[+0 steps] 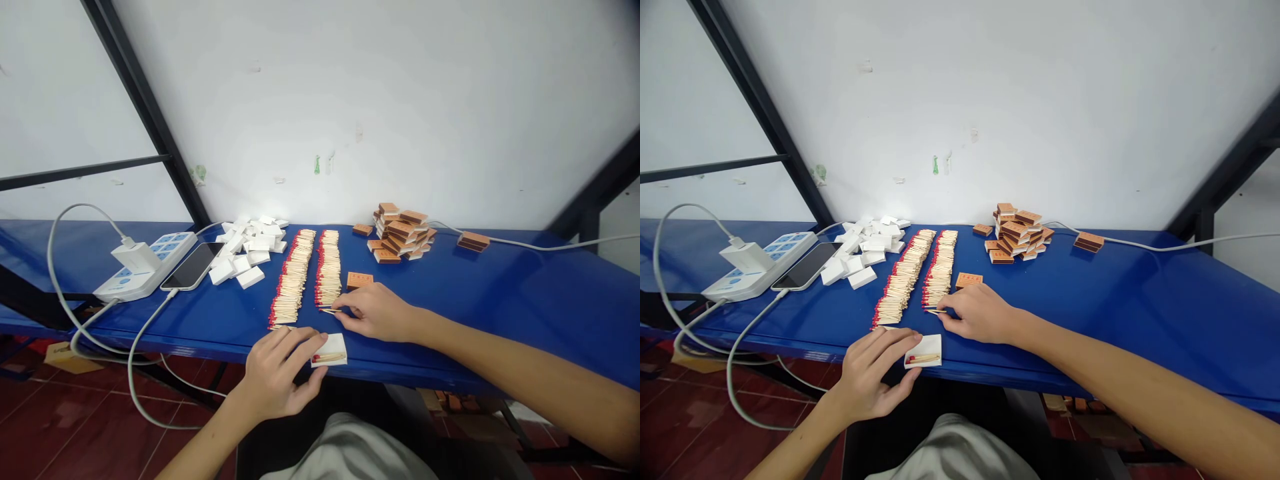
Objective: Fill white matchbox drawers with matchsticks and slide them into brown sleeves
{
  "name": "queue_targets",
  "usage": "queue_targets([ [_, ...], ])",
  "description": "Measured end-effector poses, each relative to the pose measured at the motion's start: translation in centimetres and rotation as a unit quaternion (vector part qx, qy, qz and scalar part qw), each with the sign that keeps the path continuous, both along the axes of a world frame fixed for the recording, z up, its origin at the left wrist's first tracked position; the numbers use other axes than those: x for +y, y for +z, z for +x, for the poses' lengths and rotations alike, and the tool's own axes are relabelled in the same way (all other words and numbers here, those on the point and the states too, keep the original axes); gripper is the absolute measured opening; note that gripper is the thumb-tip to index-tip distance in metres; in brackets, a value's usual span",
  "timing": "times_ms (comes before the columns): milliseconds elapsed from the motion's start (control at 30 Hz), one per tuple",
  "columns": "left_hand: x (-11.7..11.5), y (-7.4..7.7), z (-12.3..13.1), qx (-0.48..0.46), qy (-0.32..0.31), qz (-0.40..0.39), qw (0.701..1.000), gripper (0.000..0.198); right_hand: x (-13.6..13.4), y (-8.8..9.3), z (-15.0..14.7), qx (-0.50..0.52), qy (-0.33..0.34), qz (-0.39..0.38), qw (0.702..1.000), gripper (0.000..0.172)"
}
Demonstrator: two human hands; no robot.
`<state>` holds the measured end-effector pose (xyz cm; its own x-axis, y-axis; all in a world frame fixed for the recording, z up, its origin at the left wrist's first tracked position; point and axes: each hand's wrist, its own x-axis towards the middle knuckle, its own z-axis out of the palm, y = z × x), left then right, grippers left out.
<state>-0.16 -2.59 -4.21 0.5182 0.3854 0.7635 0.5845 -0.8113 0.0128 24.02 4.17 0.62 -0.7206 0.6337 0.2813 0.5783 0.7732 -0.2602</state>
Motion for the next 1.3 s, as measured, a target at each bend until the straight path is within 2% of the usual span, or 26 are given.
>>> queue_targets([
  [500, 0.01, -0.08, 0.06, -0.007, -0.004, 0.000, 1.000, 0.034, 0.00, -0.12, 0.10, 0.007, 0.036, 0.010, 0.999, 0.024],
  [700, -0.04, -0.16, -0.02, -0.005, -0.005, -0.002, 1.000, 0.035, -0.07, -0.08, 0.09, -0.003, 0.003, 0.007, 1.000, 0.028],
  [1300, -0.03, -0.14, 0.03, -0.004, -0.001, -0.001, 1.000, 0.032, -0.13, 0.11, 0.00, -0.015, 0.006, -0.005, 1.000, 0.021],
])
